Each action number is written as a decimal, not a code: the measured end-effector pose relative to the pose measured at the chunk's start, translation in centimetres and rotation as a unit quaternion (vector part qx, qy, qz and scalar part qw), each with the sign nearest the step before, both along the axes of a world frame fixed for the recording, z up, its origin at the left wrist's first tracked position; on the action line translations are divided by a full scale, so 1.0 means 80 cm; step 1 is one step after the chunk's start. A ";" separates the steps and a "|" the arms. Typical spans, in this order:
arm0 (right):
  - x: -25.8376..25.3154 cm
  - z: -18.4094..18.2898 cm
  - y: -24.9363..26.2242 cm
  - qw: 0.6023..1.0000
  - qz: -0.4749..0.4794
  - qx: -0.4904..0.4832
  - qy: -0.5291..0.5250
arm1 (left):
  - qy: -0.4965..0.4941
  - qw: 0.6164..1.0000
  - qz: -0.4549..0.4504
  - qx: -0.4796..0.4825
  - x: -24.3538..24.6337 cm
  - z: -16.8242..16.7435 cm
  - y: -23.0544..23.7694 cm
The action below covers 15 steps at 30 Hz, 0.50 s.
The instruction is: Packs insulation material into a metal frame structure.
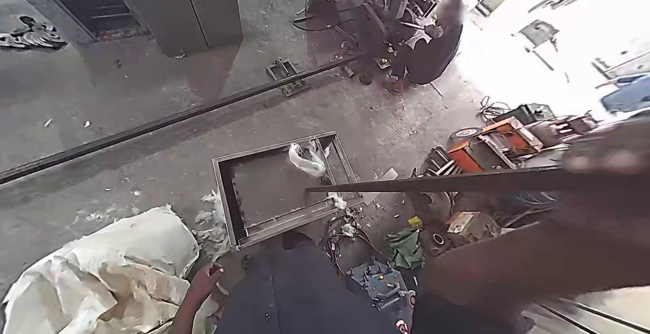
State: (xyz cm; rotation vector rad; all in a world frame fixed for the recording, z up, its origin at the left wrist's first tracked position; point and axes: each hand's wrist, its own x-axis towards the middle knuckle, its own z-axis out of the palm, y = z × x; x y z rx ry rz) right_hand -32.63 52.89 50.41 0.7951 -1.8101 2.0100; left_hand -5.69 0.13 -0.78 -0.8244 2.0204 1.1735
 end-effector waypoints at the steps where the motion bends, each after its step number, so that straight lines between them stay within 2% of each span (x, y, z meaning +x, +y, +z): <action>1: -0.009 -0.009 -0.016 1.000 0.017 0.003 -0.009 | -0.014 1.000 -0.021 -0.010 -0.007 -0.001 0.001; 3: -0.030 -0.024 -0.055 0.998 0.040 -0.033 -0.020 | -0.026 0.998 -0.049 -0.026 -0.020 -0.007 0.005; 5: -0.046 -0.029 -0.080 0.996 0.010 -0.088 -0.011 | -0.034 0.997 -0.055 -0.034 -0.028 -0.003 0.011; 8: -0.069 -0.021 -0.081 0.988 0.000 -0.152 -0.017 | -0.044 0.997 -0.046 -0.037 -0.030 -0.003 0.019; 13: -0.126 -0.034 -0.106 0.986 0.086 -0.146 0.002 | -0.075 0.997 0.018 -0.031 0.005 -0.025 0.041; 15: -0.146 -0.045 -0.121 0.987 0.089 -0.130 0.000 | -0.093 0.995 0.041 -0.023 0.030 -0.054 0.050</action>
